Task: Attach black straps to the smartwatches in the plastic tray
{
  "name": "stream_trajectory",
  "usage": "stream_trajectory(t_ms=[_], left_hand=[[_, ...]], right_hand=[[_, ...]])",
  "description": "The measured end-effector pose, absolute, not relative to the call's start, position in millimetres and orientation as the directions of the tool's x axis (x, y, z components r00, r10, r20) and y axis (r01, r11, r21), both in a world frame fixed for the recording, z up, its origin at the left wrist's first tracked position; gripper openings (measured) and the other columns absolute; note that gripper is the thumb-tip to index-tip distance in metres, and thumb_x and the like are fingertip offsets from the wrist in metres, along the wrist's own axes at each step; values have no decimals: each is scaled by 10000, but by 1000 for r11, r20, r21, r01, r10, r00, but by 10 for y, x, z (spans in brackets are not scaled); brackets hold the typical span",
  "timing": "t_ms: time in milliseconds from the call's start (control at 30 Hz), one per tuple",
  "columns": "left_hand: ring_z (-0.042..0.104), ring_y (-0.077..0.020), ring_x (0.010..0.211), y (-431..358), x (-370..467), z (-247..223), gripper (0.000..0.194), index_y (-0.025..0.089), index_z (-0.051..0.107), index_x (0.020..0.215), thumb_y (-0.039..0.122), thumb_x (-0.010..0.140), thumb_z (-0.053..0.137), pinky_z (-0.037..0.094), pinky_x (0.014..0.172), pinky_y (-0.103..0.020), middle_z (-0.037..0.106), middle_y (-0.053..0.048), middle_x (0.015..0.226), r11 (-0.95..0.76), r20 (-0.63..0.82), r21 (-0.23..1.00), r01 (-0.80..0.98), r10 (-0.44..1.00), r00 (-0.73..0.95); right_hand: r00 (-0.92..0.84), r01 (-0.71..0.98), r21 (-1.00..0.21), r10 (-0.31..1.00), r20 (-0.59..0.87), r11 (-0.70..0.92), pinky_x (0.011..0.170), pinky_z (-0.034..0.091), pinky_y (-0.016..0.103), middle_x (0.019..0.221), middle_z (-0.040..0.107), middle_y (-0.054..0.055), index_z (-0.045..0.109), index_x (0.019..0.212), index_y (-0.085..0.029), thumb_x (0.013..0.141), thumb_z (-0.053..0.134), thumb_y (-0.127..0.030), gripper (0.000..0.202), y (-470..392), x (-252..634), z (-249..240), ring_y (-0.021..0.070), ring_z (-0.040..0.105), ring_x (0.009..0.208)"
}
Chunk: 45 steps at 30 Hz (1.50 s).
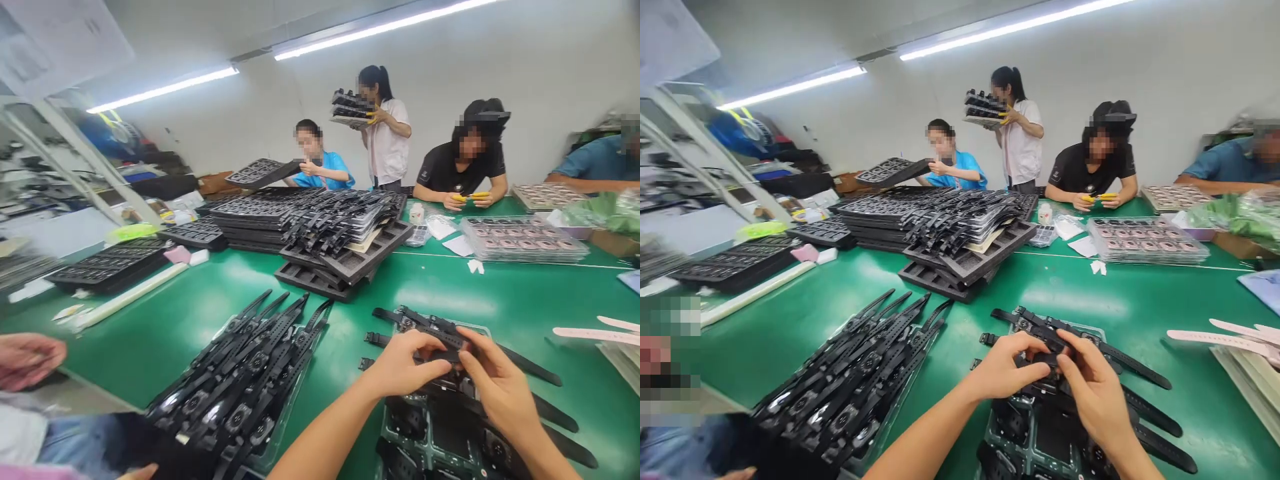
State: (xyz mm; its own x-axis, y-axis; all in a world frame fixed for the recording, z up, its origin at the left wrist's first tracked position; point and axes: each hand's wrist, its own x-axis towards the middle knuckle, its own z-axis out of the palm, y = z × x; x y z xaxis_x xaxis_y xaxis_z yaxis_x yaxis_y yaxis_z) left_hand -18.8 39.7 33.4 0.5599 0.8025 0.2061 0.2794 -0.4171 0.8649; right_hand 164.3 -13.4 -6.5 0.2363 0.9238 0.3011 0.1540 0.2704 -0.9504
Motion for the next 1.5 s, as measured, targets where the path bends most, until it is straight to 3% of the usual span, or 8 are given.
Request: stream_trajectory(t_ms=[133,367,667,900,1133,1300,1400,1500], left_hand=[[627,-184,787,439,-200,300,260,215,771,1038,331,806,769,500,768,-277,714,-20,811,-420,210,863,280,803,558],[624,-177,790,444,-234,333,230,221,780,1027,327,824,772,487,792,-283,718,-18,805,-435,260,866,245,811,523],[647,-201,841,443,-242,342,253,237,788,1035,376,825,768,511,799,-303,750,-46,871,-448,261,853,268,810,525],[650,-195,839,438,-253,359,227,223,786,1040,305,830,763,504,811,-300,743,-45,880,-457,270,849,266,807,526],[629,-218,889,448,-277,379,175,226,785,1011,265,850,732,479,862,-337,764,-52,933,-520,304,810,272,768,563],[629,-209,901,434,-279,380,383,223,728,1165,211,785,774,489,841,-317,731,-54,996,-411,237,886,217,802,548],[632,-208,905,419,-272,373,329,207,747,1114,209,785,761,487,817,-305,712,-55,971,-327,207,926,189,858,469],[638,-213,908,418,-268,366,242,208,782,1039,210,800,743,484,819,-309,720,-54,927,-320,216,931,174,870,444]], right_hand=[[280,132,-964,924,260,231,674,611,313,970,649,56,706,1194,-261,875,705,-465,379,-123,1677,-93,208,647,763],[231,151,-931,904,361,333,620,589,312,930,634,66,730,978,-254,919,670,-446,210,-130,1664,-1,214,636,749],[40,380,-854,916,400,356,741,548,370,935,672,72,747,986,-280,970,603,-404,192,-113,1783,68,249,643,833],[3,421,-812,895,447,404,755,533,349,949,674,55,735,1001,-302,985,579,-351,164,-126,1779,91,242,638,870],[-113,442,-803,913,392,400,758,545,352,935,653,60,763,1037,-303,997,537,-364,237,-110,1724,113,234,639,855],[68,319,-878,915,397,357,777,580,326,1045,698,60,740,1108,-315,973,592,-392,215,-89,1682,7,236,675,919],[129,227,-906,911,392,358,706,595,293,986,710,50,748,981,-293,932,657,-414,159,-94,1689,-20,218,684,820],[27,296,-888,926,377,353,745,589,289,894,716,44,764,847,-274,904,691,-425,177,-104,1716,8,216,683,797]])
